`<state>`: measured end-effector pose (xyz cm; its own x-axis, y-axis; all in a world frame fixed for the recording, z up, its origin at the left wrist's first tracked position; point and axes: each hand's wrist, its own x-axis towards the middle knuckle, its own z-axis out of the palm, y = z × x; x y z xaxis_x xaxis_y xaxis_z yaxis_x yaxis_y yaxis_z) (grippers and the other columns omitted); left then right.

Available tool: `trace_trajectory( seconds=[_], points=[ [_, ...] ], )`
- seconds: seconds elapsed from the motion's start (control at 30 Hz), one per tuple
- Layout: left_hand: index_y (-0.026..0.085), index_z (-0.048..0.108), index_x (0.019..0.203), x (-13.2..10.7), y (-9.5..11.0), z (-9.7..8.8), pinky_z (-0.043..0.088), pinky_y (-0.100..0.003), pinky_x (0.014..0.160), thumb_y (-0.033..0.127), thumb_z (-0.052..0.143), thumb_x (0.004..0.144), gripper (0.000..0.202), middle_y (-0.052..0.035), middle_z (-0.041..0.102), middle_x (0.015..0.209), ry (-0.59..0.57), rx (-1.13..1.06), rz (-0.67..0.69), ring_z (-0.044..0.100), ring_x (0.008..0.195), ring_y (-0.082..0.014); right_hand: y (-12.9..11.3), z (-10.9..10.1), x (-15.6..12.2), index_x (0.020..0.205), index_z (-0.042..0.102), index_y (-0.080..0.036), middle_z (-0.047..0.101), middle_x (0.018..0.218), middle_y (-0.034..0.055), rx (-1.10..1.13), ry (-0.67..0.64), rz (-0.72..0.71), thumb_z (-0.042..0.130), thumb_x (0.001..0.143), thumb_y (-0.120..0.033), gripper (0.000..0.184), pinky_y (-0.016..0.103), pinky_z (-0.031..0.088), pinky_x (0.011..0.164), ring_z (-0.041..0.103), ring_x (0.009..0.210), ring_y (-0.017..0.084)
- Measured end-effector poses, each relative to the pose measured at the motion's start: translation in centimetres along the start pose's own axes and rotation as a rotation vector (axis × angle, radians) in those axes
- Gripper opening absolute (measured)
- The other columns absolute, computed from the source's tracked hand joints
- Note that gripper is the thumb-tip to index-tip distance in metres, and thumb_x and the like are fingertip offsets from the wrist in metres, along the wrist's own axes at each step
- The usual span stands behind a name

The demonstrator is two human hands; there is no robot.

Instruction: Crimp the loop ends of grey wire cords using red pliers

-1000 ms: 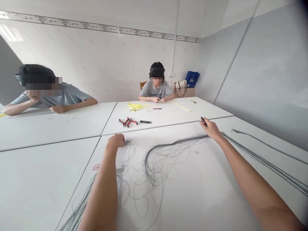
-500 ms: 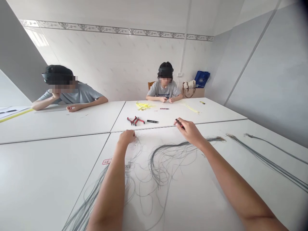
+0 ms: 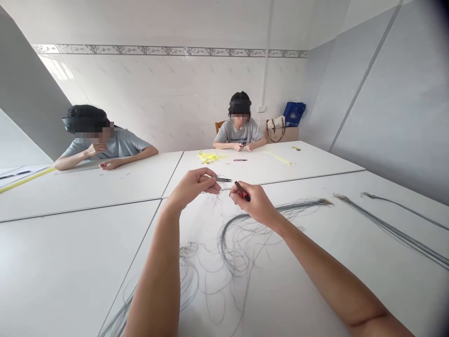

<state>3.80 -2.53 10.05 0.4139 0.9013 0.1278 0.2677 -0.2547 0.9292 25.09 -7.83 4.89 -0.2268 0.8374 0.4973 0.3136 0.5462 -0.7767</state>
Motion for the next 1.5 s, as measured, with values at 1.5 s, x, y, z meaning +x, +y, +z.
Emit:
trace_trajectory(
  seconds=[1.5],
  points=[
    [0.022,0.073,0.106,-2.7,4.5,4.4,0.058,-0.032,0.080,0.024,0.050,0.093,0.026,-0.0015,0.080,0.083,0.203,0.346,0.147,0.078,0.083,-0.0213,-1.0,2.3,-0.7,0.077,0.053,-0.021,0.045,0.065,-0.0057,0.190,0.353,-0.040,0.062,0.086,-0.020,0.013,0.024,0.038,0.058,0.040,0.060,0.010]
  ],
)
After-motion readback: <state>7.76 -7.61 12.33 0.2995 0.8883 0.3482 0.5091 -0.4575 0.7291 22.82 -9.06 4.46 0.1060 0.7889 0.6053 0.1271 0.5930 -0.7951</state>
